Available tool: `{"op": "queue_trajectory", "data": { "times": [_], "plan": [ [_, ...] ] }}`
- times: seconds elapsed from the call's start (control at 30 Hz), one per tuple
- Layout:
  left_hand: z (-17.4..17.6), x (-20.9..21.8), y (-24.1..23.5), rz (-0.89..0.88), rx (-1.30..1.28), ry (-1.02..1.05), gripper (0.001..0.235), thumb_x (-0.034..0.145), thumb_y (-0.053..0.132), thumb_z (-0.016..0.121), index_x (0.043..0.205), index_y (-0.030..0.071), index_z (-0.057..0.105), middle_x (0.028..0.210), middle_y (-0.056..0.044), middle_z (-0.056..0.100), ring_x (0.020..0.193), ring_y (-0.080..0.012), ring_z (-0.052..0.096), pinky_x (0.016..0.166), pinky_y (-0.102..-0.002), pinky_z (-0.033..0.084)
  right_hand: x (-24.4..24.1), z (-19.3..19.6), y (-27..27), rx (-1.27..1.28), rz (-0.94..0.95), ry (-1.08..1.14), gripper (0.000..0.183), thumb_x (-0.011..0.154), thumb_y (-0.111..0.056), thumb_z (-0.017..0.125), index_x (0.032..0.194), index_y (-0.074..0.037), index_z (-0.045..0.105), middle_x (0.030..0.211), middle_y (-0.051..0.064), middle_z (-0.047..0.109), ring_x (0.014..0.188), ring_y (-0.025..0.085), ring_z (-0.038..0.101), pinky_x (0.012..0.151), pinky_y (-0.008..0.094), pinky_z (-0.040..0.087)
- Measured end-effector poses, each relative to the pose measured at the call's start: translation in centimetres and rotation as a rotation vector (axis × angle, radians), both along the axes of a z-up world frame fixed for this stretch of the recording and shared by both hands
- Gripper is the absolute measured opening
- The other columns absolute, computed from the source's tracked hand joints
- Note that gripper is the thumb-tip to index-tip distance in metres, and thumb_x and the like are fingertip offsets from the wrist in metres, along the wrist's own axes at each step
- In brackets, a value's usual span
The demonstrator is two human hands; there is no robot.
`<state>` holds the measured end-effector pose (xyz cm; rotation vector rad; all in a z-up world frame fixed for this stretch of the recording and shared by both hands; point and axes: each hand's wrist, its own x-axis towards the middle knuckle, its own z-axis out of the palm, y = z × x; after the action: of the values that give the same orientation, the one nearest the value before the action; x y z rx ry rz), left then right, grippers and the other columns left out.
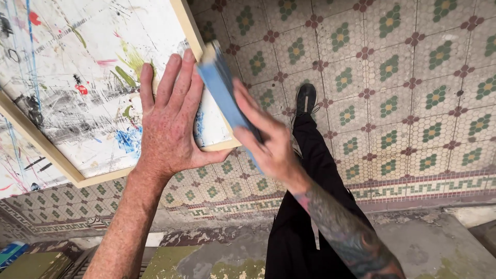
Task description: Sanding the edges of a wooden picture frame with a sanding block
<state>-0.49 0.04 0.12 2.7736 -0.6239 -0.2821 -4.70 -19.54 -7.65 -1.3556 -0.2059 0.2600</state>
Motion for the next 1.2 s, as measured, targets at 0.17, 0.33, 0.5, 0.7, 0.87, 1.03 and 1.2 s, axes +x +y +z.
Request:
{"op": "queue_trajectory", "data": {
  "times": [0.17,0.33,0.5,0.7,0.87,1.03,1.2],
  "plan": [
    [0.0,0.5,0.3,-0.008,-0.032,-0.033,0.115,0.082,0.087,0.042,0.153,0.0,0.022,0.16,-0.022,0.023,0.151,-0.0405,0.025,0.123,-0.067,0.01,6.8,0.3,2.5,0.138,0.025,-0.118,0.048,0.115,-0.002,0.048,0.157,-0.015,0.028,0.168,0.003,0.018,0.164,0.026,0.019,0.144,0.047,0.026],
    [0.1,0.6,-0.1,0.014,0.001,-0.018,0.117,0.078,0.089,0.04,0.153,0.001,0.022,0.16,-0.019,0.022,0.151,-0.0363,0.024,0.123,-0.065,0.01,-5.0,0.6,-2.1,-0.006,0.006,0.063,0.053,0.098,0.005,0.055,0.146,-0.004,0.035,0.157,0.02,0.026,0.147,0.038,0.032,0.12,0.042,0.042],
    [-0.1,0.4,0.0,0.009,-0.034,-0.038,0.115,0.082,0.088,0.04,0.154,0.001,0.02,0.16,-0.02,0.021,0.152,-0.0383,0.024,0.124,-0.067,0.009,5.8,1.1,1.7,0.083,0.043,-0.001,0.05,0.107,0.004,0.047,0.152,-0.005,0.028,0.162,0.012,0.02,0.157,0.033,0.021,0.134,0.044,0.029],
    [0.1,0.4,0.2,-0.001,-0.031,-0.051,0.115,0.08,0.089,0.04,0.154,0.002,0.019,0.161,-0.02,0.021,0.152,-0.0376,0.025,0.123,-0.065,0.01,-1.4,2.2,-1.3,-0.005,0.027,-0.039,0.053,0.103,0.005,0.049,0.151,-0.005,0.029,0.159,0.018,0.022,0.151,0.041,0.029,0.123,0.049,0.043],
    [0.4,0.4,0.0,0.009,-0.018,-0.024,0.115,0.079,0.088,0.039,0.153,0.001,0.022,0.16,-0.021,0.023,0.151,-0.0379,0.026,0.123,-0.065,0.01,0.3,1.7,-0.1,-0.032,-0.001,0.052,0.05,0.102,0.003,0.049,0.148,-0.001,0.03,0.158,0.02,0.023,0.15,0.04,0.029,0.122,0.047,0.041],
    [0.3,0.4,-0.2,0.006,-0.011,-0.017,0.115,0.079,0.088,0.034,0.151,-0.002,0.026,0.158,-0.021,0.027,0.149,-0.0403,0.027,0.121,-0.066,0.011,9.8,1.0,3.7,0.069,0.003,-0.039,0.049,0.111,-0.01,0.049,0.155,-0.01,0.026,0.165,0.008,0.02,0.161,0.025,0.02,0.14,0.043,0.021],
    [0.4,1.2,0.3,0.016,-0.018,-0.02,0.115,0.076,0.087,0.038,0.152,0.002,0.023,0.159,-0.021,0.026,0.149,-0.0387,0.028,0.119,-0.067,0.013,0.5,5.2,-1.5,0.041,0.171,0.132,0.055,0.105,-0.011,0.039,0.153,-0.002,0.014,0.163,0.017,0.008,0.154,0.03,0.008,0.129,0.043,0.011]
  ]
}}
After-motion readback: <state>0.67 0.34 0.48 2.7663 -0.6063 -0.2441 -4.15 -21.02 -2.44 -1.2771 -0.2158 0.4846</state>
